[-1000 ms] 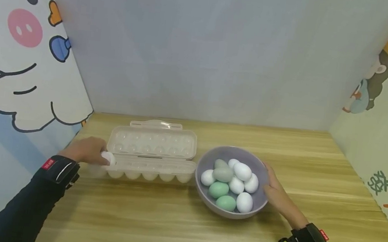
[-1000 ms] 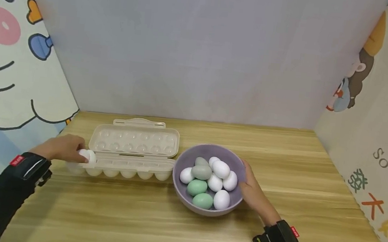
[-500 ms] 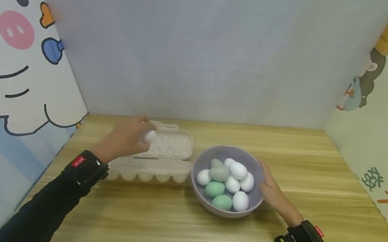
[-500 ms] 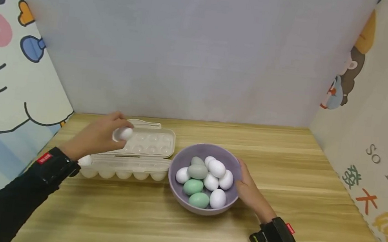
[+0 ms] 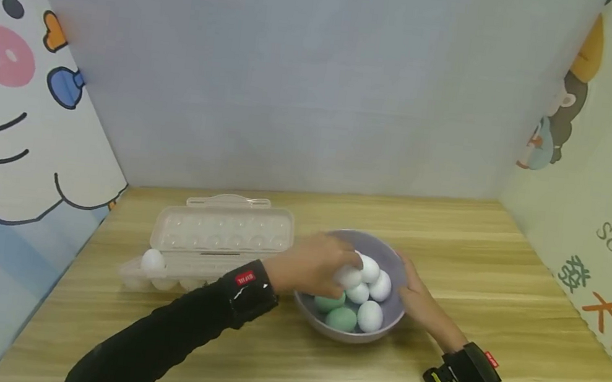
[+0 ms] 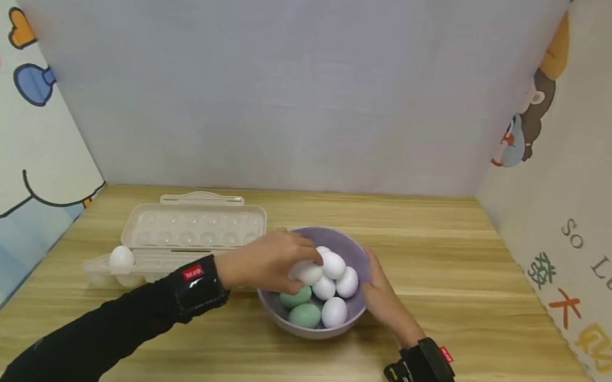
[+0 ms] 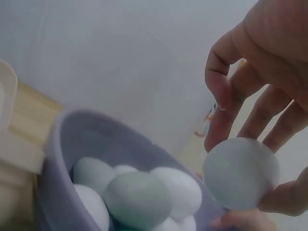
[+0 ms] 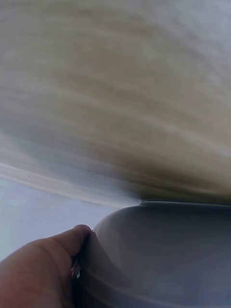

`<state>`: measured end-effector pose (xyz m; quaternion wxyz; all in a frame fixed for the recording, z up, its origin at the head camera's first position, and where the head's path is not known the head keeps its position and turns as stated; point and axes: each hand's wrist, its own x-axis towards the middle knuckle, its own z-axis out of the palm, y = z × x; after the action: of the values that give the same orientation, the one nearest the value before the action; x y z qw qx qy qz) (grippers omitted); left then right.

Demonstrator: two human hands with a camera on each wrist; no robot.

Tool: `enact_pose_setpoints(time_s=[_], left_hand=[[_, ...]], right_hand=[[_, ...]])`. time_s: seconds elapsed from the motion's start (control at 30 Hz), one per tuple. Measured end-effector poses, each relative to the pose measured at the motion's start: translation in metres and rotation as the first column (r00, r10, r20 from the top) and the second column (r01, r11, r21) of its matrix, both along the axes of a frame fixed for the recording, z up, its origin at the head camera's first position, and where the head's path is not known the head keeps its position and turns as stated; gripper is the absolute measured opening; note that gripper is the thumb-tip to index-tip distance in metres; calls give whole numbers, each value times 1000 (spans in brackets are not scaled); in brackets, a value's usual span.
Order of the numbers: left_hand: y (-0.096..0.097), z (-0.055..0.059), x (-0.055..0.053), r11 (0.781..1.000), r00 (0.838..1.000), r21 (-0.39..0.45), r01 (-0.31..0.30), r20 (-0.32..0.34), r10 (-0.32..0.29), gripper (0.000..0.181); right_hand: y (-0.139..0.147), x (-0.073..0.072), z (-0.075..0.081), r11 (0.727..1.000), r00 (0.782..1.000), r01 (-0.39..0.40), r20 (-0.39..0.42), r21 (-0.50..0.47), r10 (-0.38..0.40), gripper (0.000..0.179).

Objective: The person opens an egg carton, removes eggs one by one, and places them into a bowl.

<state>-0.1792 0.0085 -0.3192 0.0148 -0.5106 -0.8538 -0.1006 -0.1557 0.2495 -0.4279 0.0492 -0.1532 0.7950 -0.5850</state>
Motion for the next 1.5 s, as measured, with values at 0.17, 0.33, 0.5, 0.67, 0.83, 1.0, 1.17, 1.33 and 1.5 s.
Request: enact_pose_setpoints(time_s=[0.17, 0.33, 0.5, 0.67, 0.83, 1.0, 1.17, 1.33, 1.5], left_hand=[[23, -19, 4, 988, 996, -151, 23, -78, -35, 40], [34, -31, 7, 977, 992, -212, 30, -114, -55, 35], [38, -39, 9, 965, 983, -263, 8, -175, -56, 29], [34, -42, 10, 966, 983, -258, -11, -182, -38, 33], [28, -38, 11, 972, 986, -235, -19, -165, -21, 39], [4, -20, 8, 990, 991, -129, -61, -130, 45, 40], [-55, -1, 0, 986, 976, 2, -169, -141, 168, 34], [-133, 11, 0, 949, 930, 84, -303, -190, 314, 34], [-204, 19, 3, 875, 862, 49, -482, -151, 483, 34]], right_hand=[[-1, 0, -1, 1000, 999, -24, 20, -9, 25, 66], [0, -1, -2, 999, 999, -34, -2, -4, 34, 67], [2, -2, -1, 999, 999, -39, -13, 0, 39, 66], [0, -2, 1, 999, 999, -41, -20, 3, 41, 66], [-1, -2, 2, 999, 999, -42, -14, -6, 42, 67], [0, 0, 1, 999, 999, -40, -16, -1, 40, 68], [-1, 0, 0, 1000, 999, -23, -23, 19, 24, 68], [-3, -2, -1, 999, 1000, -22, -21, 28, 23, 69], [-1, 0, -2, 999, 1000, -10, -21, 37, 11, 69]])
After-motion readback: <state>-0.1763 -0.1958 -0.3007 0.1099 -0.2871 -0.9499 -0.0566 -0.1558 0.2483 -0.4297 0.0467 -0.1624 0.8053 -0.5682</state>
